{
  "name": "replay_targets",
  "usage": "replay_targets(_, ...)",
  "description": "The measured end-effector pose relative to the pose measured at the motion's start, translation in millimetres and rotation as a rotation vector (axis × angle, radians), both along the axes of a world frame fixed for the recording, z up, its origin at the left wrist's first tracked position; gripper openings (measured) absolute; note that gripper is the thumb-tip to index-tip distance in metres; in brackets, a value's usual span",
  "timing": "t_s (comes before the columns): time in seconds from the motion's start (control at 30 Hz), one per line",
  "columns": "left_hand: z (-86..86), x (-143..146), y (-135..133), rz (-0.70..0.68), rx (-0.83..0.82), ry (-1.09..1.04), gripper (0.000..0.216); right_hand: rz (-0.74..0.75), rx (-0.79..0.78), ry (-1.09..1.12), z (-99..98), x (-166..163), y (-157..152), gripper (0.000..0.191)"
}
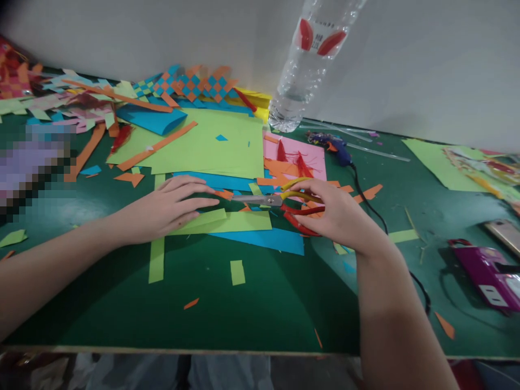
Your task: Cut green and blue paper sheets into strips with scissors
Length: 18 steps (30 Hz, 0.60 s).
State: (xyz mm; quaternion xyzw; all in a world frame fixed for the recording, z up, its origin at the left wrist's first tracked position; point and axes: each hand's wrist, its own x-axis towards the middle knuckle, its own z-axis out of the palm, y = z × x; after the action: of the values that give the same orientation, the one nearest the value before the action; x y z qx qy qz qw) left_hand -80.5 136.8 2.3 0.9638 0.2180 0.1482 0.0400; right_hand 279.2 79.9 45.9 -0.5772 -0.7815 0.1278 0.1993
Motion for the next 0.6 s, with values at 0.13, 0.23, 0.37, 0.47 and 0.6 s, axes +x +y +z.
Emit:
replay_targets(0.13,2.4,-3,1,-0.047,0.032,-0.025,0.039,-0.032,-0.033,-0.022,-1.3,0,-1,0.041)
replay_targets(0.23,4.9,-6,2,-0.067,0.042,-0.014,0.038,-0.001,-0.02,-0.047,-2.4,0,-1,0.045)
replay_targets(0.37,6.3,-9,3,-0.06,0.0,-0.006,0.038,-0.02,-0.002,-0.17,-3.0,-2,-4,0.044)
replay_targets(0.47,5.6,-8,3,-0.063,-0.022,0.014,0.038,-0.04,-0.026,-0.242,-3.1,-6,-7,0.046)
replay_targets(0.6,4.0,-7,3,-0.049,-0.017,0.041,0.04,-0.025,-0.054,-0.248,-4.0,-10,-9,0.053)
